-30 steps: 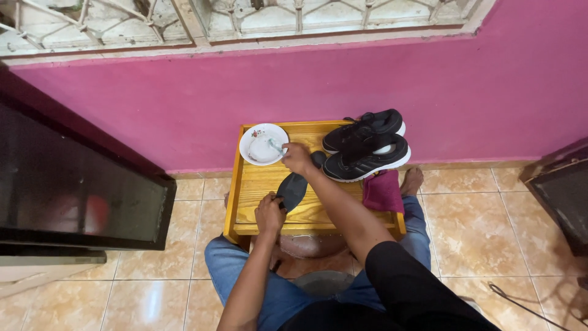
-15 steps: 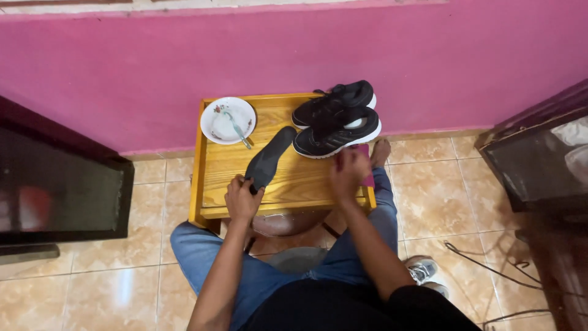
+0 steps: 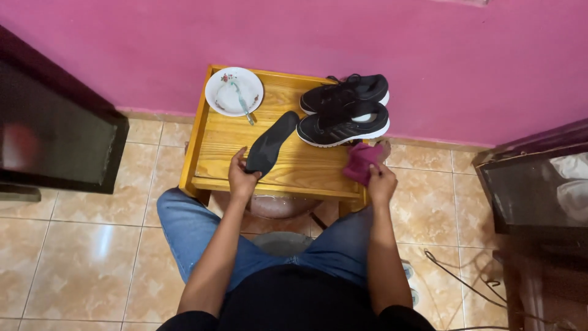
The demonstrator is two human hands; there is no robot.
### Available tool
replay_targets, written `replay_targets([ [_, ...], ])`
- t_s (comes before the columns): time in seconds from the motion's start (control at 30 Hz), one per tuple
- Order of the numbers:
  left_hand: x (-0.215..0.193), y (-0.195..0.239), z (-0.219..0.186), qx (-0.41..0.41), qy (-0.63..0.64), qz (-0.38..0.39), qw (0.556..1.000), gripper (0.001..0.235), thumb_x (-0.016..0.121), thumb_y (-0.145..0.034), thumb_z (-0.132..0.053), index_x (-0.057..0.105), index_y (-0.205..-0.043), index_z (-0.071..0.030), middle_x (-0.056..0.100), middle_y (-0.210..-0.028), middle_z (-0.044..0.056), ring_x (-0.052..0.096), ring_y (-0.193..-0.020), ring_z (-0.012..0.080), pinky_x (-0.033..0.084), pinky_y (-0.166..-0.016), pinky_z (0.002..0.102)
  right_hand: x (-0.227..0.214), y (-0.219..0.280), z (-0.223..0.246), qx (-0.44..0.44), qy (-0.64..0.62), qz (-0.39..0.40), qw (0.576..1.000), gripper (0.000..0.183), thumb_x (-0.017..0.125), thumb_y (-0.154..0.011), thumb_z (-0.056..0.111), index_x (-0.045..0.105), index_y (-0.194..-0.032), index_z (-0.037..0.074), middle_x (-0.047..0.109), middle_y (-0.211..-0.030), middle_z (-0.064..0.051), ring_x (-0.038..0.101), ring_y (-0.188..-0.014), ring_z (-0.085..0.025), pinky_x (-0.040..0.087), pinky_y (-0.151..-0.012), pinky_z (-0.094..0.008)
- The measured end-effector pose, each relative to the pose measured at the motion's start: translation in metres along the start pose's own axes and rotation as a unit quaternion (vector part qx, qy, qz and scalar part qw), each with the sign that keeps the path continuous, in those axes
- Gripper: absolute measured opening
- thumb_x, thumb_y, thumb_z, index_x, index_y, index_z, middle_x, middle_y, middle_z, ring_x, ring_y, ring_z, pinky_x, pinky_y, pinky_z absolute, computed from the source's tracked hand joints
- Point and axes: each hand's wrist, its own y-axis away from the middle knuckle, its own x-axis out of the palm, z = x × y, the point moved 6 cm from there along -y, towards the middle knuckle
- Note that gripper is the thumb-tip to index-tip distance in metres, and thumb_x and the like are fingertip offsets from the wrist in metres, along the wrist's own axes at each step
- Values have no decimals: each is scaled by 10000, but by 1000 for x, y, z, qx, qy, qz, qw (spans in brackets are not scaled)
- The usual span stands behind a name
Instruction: The person cleans a black shoe insole using a toothbrush and a cleaning solution from a white bowl. They scrub the insole thoroughly and then wipe it with a pink cloth. A pair of black sneakers is visible on the table nearby.
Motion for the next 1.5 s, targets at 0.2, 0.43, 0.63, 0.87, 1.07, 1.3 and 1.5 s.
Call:
replay_targets([
  [0.2, -40, 44, -63, 193, -54, -73, 977, 390, 737, -733, 77, 829, -928, -248, 663, -911, -23, 681, -876, 146, 537, -852, 272, -152, 74, 100, -111, -175, -283, 937, 366, 686, -1082, 313, 648, -1348, 64, 611, -1277, -234, 579, -1230, -416, 442, -1079, -499],
  [0.43, -19, 98, -29, 376, -301, 26, 876, 324, 746, -707, 12, 780, -862, -271, 635, -1356, -43, 526, -1364, 241, 352, -1127, 485, -168, 83, 134, -123, -387, -226, 886, 276, 584, -1096, 121, 602, -1368, 76, 628, -1307, -137, 605, -1212, -227, 475, -1088, -403],
  [0.63, -47, 110, -21, 223, -213, -73, 949, 742, 626, -762, 146, 562, -1450, -125, 470, -1477, 173, 450, -1397, 402, 339, -1156, 554, -132, 103, 127, -100, -436, -211, 869, 289, 599, -1114, 143, 571, -1390, 60, 583, -1347, -160, 550, -1234, -228, 443, -1109, -421],
  [0.87, -39, 118, -21, 196, -237, -36, 951, 921, 773, -784, -133, 331, -1592, -121, 283, -1549, 211, 292, -1468, 446, 255, -1163, 604, -118, 101, 151, -91, -502, -171, 843, 293, 600, -1113, 182, 569, -1396, 115, 617, -1304, -105, 616, -1185, -212, 509, -1053, -403],
  [1.07, -12, 95, -17, 247, -289, 56, 923, 340, 730, -903, -208, 736, -1235, -282, 714, -1239, -28, 585, -1244, 193, 390, -1047, 430, -135, 124, 188, -95, -509, -171, 838, 308, 608, -1116, 193, 542, -1400, 94, 597, -1328, -139, 600, -1201, -239, 493, -1064, -416],
  [1.3, -23, 84, 25, -89, 157, -24, 983, 267, 684, -994, -105, 727, -1241, -16, 769, -1058, 182, 725, -978, 212, 613, -828, 367, -106, 143, 175, -67, -286, -153, 944, 441, 671, -1087, 304, 517, -1456, 118, 536, -1428, -166, 531, -1340, -275, 369, -1186, -433],
  [1.5, -19, 101, 48, -221, 238, -14, 946, 721, 921, -775, -132, 585, -1387, 46, 692, -1168, 218, 704, -1051, 285, 619, -846, 386, -18, 209, 217, -293, -200, 85, 931, 106, 735, -940, 106, 670, -990, 39, 652, -995, -167, 659, -993, -389, 490, -927, -487],
])
